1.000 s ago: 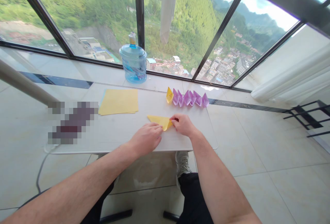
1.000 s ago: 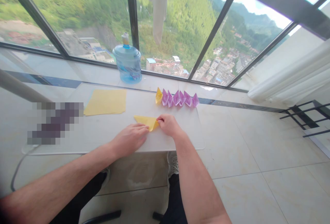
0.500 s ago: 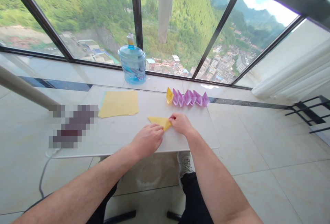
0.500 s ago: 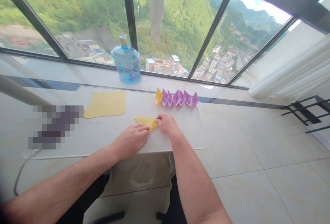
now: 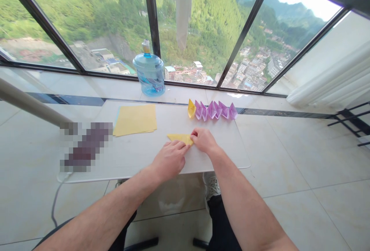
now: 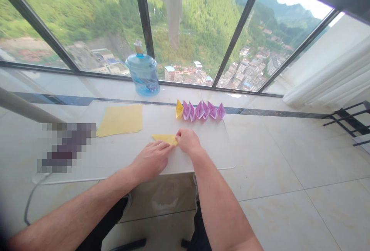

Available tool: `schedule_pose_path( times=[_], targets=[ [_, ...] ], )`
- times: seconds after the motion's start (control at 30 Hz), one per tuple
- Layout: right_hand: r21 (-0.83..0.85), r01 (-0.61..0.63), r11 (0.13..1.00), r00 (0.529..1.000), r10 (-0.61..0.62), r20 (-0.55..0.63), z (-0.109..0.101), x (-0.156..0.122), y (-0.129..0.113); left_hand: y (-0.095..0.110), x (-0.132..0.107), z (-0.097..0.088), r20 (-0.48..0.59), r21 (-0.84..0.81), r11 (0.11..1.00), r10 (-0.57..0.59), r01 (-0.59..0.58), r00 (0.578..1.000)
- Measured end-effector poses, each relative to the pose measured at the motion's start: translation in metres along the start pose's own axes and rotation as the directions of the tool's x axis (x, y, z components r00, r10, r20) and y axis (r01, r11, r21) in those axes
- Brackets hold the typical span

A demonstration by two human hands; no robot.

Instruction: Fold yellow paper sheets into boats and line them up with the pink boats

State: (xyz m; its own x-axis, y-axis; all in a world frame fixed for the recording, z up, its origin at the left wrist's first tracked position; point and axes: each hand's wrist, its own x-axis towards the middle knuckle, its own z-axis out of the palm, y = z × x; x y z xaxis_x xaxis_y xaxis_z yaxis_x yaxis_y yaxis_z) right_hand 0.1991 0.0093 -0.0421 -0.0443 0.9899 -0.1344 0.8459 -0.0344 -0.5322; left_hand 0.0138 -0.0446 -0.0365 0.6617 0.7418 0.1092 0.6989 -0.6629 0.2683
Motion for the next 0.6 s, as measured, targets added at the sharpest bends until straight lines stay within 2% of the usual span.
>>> schedule_pose_path(
  times=[0.6],
  targets=[
    [-0.053, -0.009, 0.999, 1.000, 0.008, -0.016, 0.0009, -0.0034, -0.0044, 0.0040, 0.0015, -0.0016, 0.011, 0.060, 0.998, -0.001, 0.000, 1.000]
  ],
)
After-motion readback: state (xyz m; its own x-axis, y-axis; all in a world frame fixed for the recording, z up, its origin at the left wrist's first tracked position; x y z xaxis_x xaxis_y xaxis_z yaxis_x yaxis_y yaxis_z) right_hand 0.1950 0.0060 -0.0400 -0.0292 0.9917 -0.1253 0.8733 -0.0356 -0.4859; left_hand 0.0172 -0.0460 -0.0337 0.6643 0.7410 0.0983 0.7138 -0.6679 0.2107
